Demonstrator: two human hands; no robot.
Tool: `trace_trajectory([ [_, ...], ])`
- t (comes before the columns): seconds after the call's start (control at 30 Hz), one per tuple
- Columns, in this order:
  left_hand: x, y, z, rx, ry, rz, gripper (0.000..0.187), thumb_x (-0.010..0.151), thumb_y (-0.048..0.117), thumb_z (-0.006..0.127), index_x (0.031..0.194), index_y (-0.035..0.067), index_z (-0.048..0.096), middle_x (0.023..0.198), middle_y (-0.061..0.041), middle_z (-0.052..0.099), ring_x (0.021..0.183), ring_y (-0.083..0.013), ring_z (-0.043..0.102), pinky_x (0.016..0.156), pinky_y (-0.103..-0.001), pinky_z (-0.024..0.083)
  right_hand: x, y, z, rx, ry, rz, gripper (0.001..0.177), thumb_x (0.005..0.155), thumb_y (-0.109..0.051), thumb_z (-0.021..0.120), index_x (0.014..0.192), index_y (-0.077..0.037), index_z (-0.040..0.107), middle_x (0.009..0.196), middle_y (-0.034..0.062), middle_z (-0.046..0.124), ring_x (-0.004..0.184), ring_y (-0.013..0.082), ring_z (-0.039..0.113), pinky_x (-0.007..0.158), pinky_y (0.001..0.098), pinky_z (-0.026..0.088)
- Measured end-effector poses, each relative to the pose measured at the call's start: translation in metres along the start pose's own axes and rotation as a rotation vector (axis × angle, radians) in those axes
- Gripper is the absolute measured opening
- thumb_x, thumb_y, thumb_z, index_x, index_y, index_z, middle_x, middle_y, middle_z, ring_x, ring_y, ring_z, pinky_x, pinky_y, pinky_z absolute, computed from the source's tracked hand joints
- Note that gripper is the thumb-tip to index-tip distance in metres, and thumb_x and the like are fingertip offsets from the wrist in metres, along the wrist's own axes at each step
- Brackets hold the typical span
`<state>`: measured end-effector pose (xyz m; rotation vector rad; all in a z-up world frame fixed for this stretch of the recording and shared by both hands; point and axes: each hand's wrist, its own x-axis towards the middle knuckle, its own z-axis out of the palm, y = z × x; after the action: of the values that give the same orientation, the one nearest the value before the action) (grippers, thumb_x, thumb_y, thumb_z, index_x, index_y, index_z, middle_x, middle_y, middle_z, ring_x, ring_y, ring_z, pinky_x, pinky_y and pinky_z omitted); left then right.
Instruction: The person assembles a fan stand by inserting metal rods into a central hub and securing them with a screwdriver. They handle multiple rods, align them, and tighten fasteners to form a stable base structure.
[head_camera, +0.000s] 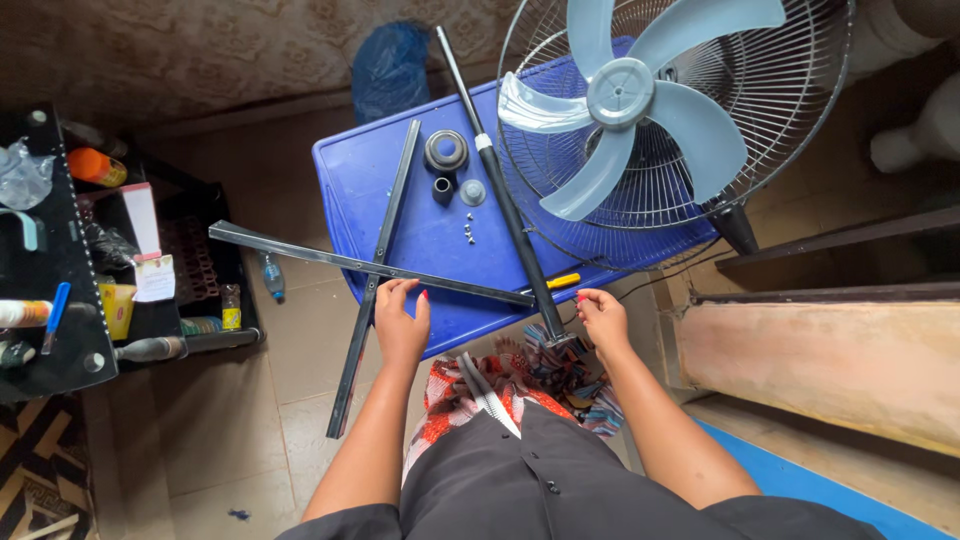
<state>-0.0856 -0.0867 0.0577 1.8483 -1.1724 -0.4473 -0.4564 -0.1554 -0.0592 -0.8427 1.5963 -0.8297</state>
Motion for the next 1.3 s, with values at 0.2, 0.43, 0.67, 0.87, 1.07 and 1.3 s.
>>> trace_trajectory([
  [0.2, -0.013, -0.009, -0.02, 0.027, 0.064, -0.055, 0.025, 0.086, 0.011, 0.069, 0.11, 0.007, 0.073, 0.117, -0.015, 0.064, 0.111, -0.0345, 0.063, 0.096, -0.042, 0.05, 0.013, -0.007, 0.006, -0.18, -0.084, -0.114, 0.022, 0.094, -0.008, 0.064, 0.113, -0.001, 0.071, 0.088, 0.0034, 0.069, 0.074, 0.0083, 0.061, 0.067, 0.0243, 0.05],
  [0.43, -0.049, -0.053, -0.056, 0.182, 0.156, -0.206, 0.03, 0.088, 0.011, 0.067, 0.117, 0.004, 0.07, 0.13, -0.02, 0.062, 0.118, -0.0382, 0.061, 0.099, -0.044, 0.049, -0.011, -0.061, 0.051, -0.646, -0.114, -0.415, 0.037, 0.087, -0.017, 0.07, 0.119, 0.001, 0.068, 0.098, 0.0141, 0.073, 0.083, 0.0235, 0.071, 0.079, 0.0348, 0.057],
  [0.67, -0.078, -0.099, -0.058, 0.464, 0.071, -0.348, 0.053, 0.084, 0.024, 0.073, 0.133, 0.009, 0.062, 0.14, -0.019, 0.059, 0.134, -0.0356, 0.052, 0.109, -0.054, 0.037, -0.001, -0.087, 0.115, -0.973, 0.013, -0.445, 0.058, 0.085, -0.034, 0.078, 0.127, 0.004, 0.061, 0.12, 0.0262, 0.065, 0.112, 0.0437, 0.062, 0.095, 0.0502, 0.05],
  [0.87, -0.083, -0.116, -0.067, 0.56, -0.176, -0.638, 0.068, 0.083, 0.029, 0.075, 0.146, 0.018, 0.052, 0.134, -0.011, 0.062, 0.132, -0.0302, 0.052, 0.112, -0.057, 0.033, 0.019, -0.072, 0.122, -1.04, 0.052, -0.388, 0.058, 0.082, -0.029, 0.077, 0.13, -0.001, 0.06, 0.122, 0.0243, 0.063, 0.116, 0.0442, 0.059, 0.098, 0.0512, 0.048],
  [1.07, -0.088, -0.124, -0.067, 0.465, -0.168, -0.644, 0.055, 0.089, 0.016, 0.068, 0.143, 0.026, 0.059, 0.126, -0.008, 0.069, 0.117, -0.0313, 0.064, 0.103, -0.049, 0.045, 0.025, -0.051, 0.113, -0.826, 0.032, -0.61, 0.054, 0.086, -0.021, 0.072, 0.129, 0.008, 0.056, 0.12, 0.0303, 0.057, 0.109, 0.0473, 0.057, 0.094, 0.0494, 0.047],
  [1.3, -0.088, -0.12, -0.07, 0.373, -0.134, -0.677, 0.053, 0.089, 0.012, 0.069, 0.139, 0.027, 0.061, 0.118, -0.013, 0.069, 0.11, -0.035, 0.065, 0.094, -0.047, 0.051, -0.001, -0.077, 0.12, -0.705, -0.111, -0.607, 0.042, 0.09, -0.018, 0.066, 0.124, 0.005, 0.059, 0.11, 0.0248, 0.059, 0.103, 0.0419, 0.058, 0.093, 0.046, 0.047],
])
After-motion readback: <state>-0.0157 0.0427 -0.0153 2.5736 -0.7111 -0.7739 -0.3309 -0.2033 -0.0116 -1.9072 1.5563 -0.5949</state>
